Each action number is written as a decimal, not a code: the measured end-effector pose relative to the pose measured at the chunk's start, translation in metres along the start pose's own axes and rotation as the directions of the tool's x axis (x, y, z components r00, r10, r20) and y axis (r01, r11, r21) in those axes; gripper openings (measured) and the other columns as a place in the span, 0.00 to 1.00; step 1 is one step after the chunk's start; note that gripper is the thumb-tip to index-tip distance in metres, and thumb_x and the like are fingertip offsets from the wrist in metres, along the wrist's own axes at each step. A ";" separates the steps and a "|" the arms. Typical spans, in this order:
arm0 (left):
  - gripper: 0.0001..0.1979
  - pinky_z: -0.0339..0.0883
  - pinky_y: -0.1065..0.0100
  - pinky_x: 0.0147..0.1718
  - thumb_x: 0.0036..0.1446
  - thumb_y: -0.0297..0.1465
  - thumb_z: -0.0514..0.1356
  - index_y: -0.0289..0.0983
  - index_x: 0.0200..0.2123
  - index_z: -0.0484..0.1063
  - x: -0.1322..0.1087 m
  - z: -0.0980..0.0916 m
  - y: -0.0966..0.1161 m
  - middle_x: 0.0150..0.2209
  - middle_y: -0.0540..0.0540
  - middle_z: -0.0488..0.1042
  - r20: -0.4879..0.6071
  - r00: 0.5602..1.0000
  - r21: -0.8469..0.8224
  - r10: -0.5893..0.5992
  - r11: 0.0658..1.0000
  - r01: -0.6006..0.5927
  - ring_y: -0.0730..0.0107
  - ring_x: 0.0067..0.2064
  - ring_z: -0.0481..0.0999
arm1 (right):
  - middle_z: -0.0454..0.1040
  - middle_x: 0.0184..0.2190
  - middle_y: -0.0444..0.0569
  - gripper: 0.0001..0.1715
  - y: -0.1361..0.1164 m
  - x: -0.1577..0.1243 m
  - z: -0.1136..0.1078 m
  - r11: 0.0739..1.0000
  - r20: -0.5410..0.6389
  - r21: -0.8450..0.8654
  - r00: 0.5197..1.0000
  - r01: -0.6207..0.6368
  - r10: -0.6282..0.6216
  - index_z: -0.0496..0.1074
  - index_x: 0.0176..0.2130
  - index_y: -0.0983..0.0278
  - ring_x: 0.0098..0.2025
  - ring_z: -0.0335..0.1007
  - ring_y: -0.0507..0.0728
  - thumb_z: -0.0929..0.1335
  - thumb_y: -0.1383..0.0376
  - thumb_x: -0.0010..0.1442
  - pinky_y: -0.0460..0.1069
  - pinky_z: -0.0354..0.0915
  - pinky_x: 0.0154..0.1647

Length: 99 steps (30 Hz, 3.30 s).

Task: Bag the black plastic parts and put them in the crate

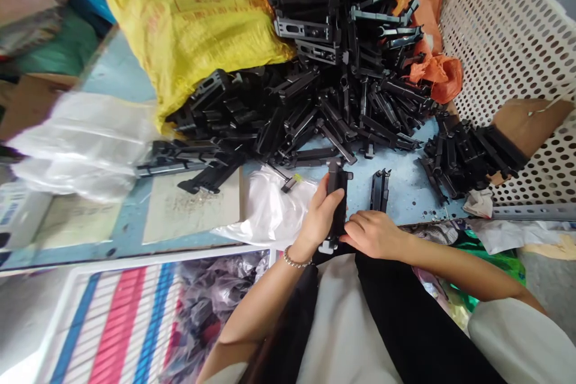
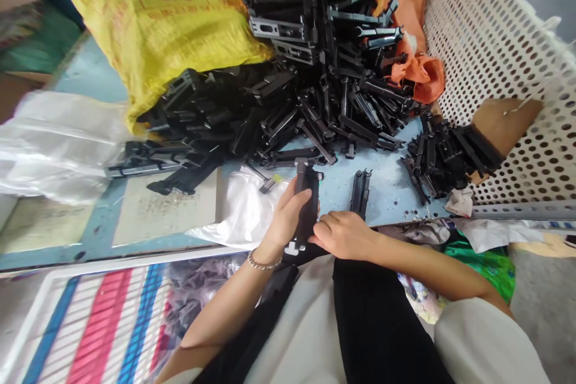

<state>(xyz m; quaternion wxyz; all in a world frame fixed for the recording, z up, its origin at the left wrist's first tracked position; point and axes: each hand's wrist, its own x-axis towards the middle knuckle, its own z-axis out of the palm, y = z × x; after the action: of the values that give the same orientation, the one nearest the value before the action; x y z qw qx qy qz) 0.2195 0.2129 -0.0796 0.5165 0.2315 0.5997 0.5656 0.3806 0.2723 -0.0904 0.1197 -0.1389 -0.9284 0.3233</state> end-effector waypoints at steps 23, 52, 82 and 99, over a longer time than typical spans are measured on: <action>0.39 0.60 0.54 0.71 0.59 0.51 0.60 0.42 0.67 0.52 0.033 0.024 -0.050 0.68 0.38 0.59 -0.028 0.951 0.167 0.309 0.939 -0.300 0.63 0.68 0.63 | 0.68 0.42 0.58 0.14 0.091 0.027 -0.040 0.931 -0.619 -0.138 0.763 -0.339 0.186 0.71 0.45 0.68 0.43 0.68 0.59 0.65 0.59 0.70 0.53 0.68 0.44; 0.30 0.69 0.75 0.21 0.46 0.54 0.69 0.40 0.43 0.66 -0.004 -0.013 -0.023 0.32 0.50 0.74 -0.364 0.931 -0.257 -0.010 0.962 -0.090 0.73 0.26 0.75 | 0.73 0.33 0.49 0.20 0.021 0.036 0.001 0.979 -0.133 -0.188 0.990 -0.076 0.051 0.70 0.36 0.67 0.36 0.67 0.54 0.59 0.60 0.76 0.50 0.57 0.38; 0.31 0.40 0.54 0.79 0.66 0.36 0.48 0.34 0.70 0.56 0.032 0.013 -0.105 0.74 0.41 0.48 -0.109 0.949 0.483 0.297 0.850 -0.211 0.65 0.76 0.45 | 0.66 0.59 0.66 0.24 0.136 0.035 -0.087 0.488 -0.272 -0.570 0.712 -0.661 0.647 0.66 0.60 0.74 0.60 0.61 0.67 0.56 0.73 0.70 0.56 0.57 0.53; 0.26 0.75 0.67 0.52 0.56 0.51 0.64 0.39 0.49 0.71 0.029 0.055 -0.030 0.47 0.45 0.77 0.134 0.983 -0.196 0.125 0.976 -0.098 0.66 0.49 0.77 | 0.74 0.40 0.49 0.13 0.047 -0.005 -0.068 0.969 -0.277 0.188 0.938 -0.162 0.211 0.72 0.45 0.64 0.42 0.72 0.54 0.62 0.59 0.72 0.50 0.66 0.44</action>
<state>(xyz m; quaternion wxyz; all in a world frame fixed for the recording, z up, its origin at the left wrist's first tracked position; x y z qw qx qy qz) 0.2670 0.2544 -0.1081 0.5457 0.2557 0.4903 0.6296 0.4153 0.3447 -0.0693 0.2362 -0.2629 -0.8532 0.3836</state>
